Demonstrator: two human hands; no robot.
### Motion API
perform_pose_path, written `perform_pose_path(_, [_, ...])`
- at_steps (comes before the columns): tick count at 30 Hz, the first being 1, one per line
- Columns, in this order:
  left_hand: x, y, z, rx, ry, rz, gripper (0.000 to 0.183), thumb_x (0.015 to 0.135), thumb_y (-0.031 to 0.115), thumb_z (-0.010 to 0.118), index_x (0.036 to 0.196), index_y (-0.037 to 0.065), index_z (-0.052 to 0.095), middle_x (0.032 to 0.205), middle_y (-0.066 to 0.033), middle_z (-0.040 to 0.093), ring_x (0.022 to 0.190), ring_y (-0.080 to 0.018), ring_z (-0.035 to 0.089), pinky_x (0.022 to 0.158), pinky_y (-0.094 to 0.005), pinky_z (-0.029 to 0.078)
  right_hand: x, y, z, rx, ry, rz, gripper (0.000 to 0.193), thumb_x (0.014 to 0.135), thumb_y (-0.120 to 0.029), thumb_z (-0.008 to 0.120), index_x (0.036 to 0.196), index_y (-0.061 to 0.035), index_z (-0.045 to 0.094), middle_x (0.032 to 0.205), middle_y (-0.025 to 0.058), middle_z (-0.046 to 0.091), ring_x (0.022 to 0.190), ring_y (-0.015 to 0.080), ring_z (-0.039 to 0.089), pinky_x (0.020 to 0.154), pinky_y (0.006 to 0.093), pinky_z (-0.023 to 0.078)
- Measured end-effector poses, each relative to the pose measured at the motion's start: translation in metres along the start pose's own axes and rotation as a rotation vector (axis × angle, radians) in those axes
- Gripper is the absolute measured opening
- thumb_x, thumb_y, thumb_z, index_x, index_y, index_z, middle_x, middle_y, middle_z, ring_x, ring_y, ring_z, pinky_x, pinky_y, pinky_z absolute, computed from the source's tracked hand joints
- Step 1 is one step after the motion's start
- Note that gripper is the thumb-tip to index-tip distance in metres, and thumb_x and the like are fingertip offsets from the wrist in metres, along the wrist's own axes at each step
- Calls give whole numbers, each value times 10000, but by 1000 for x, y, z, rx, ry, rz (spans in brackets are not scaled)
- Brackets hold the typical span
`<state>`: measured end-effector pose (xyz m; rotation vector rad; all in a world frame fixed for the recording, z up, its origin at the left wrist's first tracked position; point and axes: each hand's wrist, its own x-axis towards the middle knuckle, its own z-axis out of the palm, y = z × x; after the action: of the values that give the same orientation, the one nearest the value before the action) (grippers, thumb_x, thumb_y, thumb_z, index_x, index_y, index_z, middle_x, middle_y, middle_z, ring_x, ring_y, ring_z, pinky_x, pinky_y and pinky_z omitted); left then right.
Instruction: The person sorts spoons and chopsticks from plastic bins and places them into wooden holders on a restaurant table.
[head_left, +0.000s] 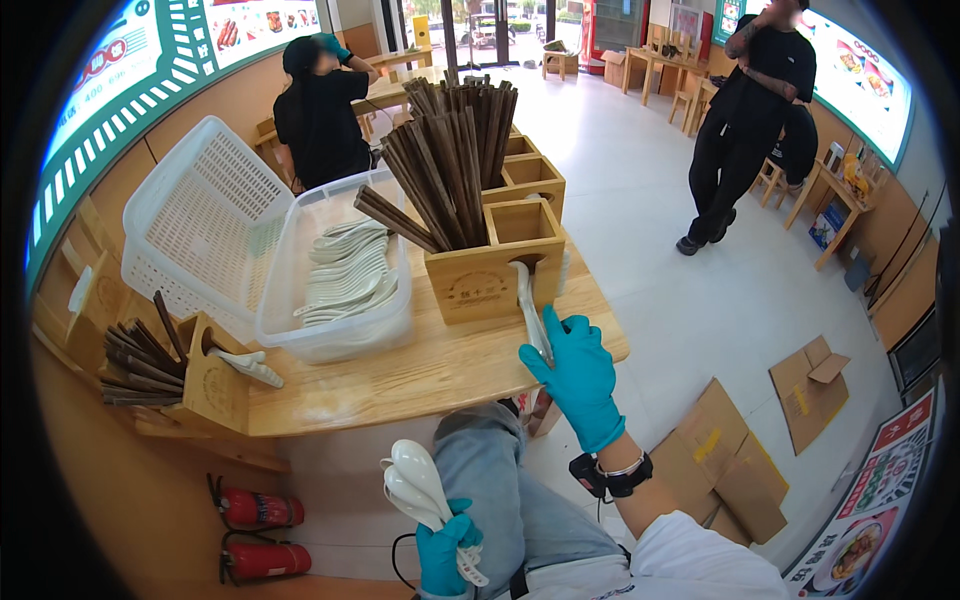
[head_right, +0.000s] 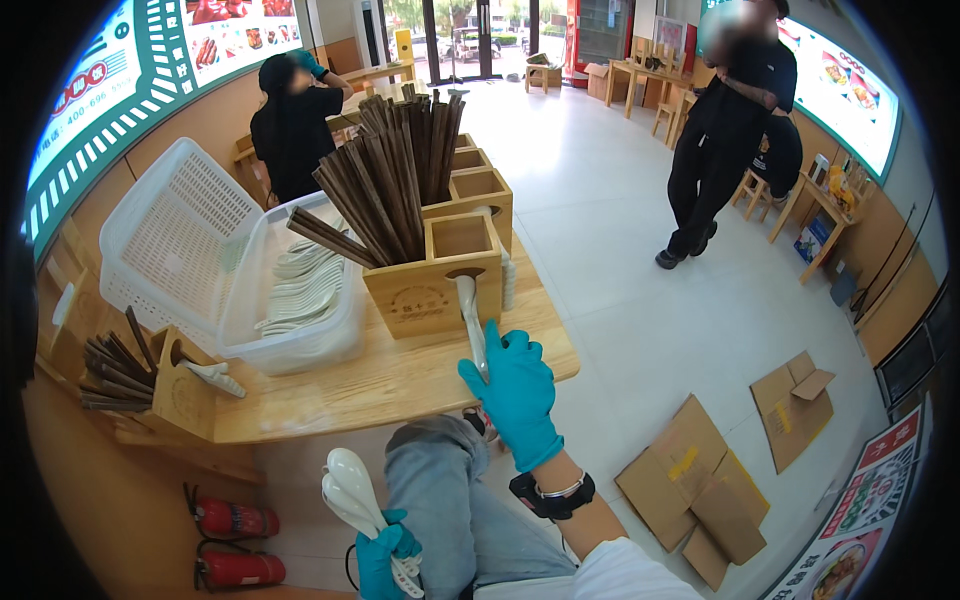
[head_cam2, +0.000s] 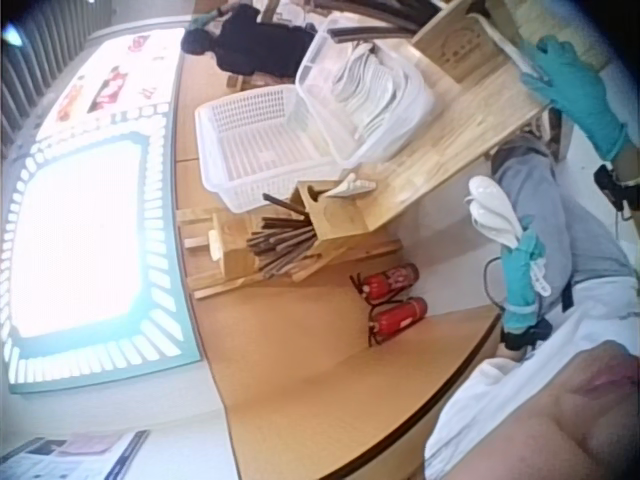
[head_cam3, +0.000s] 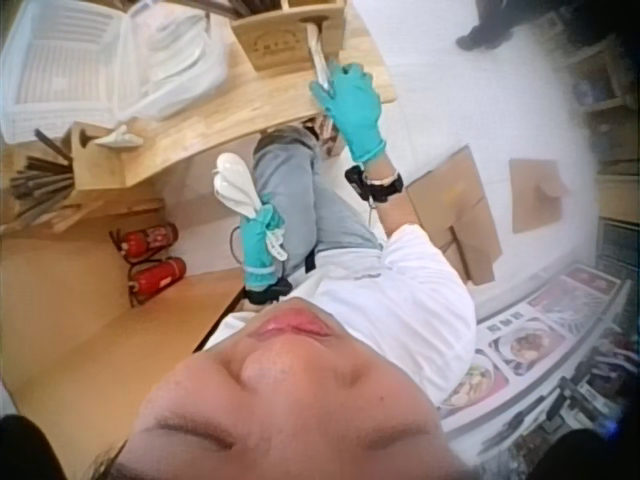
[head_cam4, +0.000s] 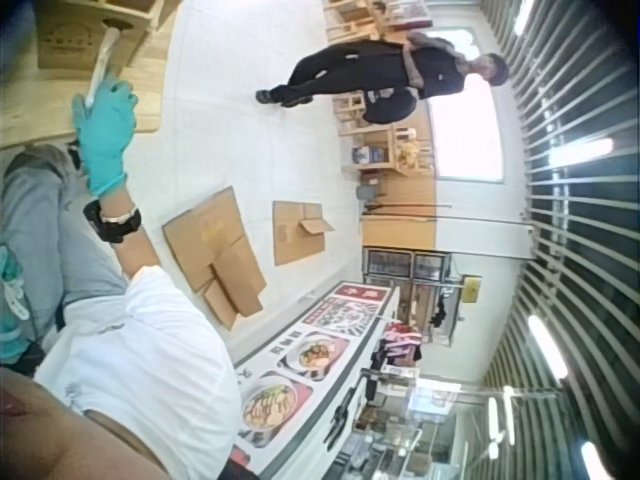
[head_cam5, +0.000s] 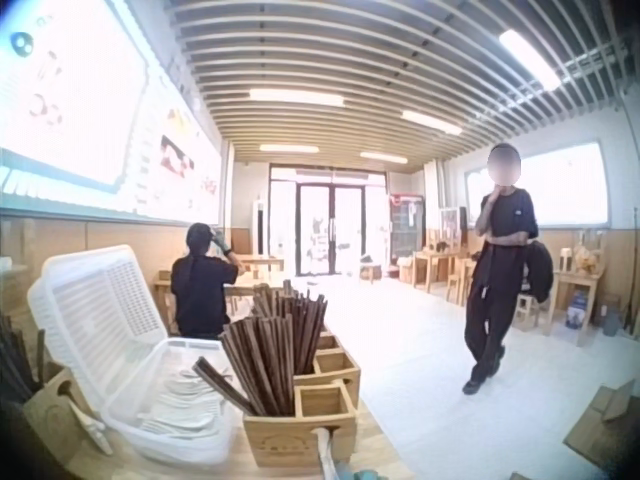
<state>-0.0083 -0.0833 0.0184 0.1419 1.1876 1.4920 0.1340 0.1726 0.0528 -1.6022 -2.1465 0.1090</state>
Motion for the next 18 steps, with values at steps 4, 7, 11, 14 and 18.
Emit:
perform_pose_path(4, [2,-1,5,51,51,-93,257,923,125,587,1165,43,558,621,29,425,465,-95,405,413,-219,310,1,-4,18,-51,-52,37,943,818,-547,648,1483,4,270,1017,156,540,904,317,562,640,419,525])
perform_pose_path(7, [1,1,9,23,24,-98,310,914,122,595,1210,43,542,622,28,428,463,-92,403,414,-217,312,1,-10,29,-110,-37,65,851,858,-445,645,1475,11,276,999,145,539,878,297,582,634,419,538])
perform_pose_path(11, [-1,3,8,58,18,-107,344,902,129,612,1227,44,535,627,29,434,466,-88,407,416,-211,320,2,-5,39,-20,7,71,762,895,-367,620,1469,8,287,990,140,534,881,287,589,640,414,544])
perform_pose_path(14, [-5,4,10,33,40,-116,348,899,134,617,1224,39,535,634,31,441,468,-87,409,417,-205,321,0,-11,33,-96,-15,47,739,905,-356,616,1468,0,296,1017,145,541,888,290,589,659,402,547])
perform_pose_path(18, [-13,7,14,-3,57,-101,316,903,139,616,1195,34,554,646,33,457,470,-84,419,411,-202,320,-35,-19,0,41,198,-143,644,905,-330,635,1416,-12,404,1055,143,558,887,274,594,661,383,537])
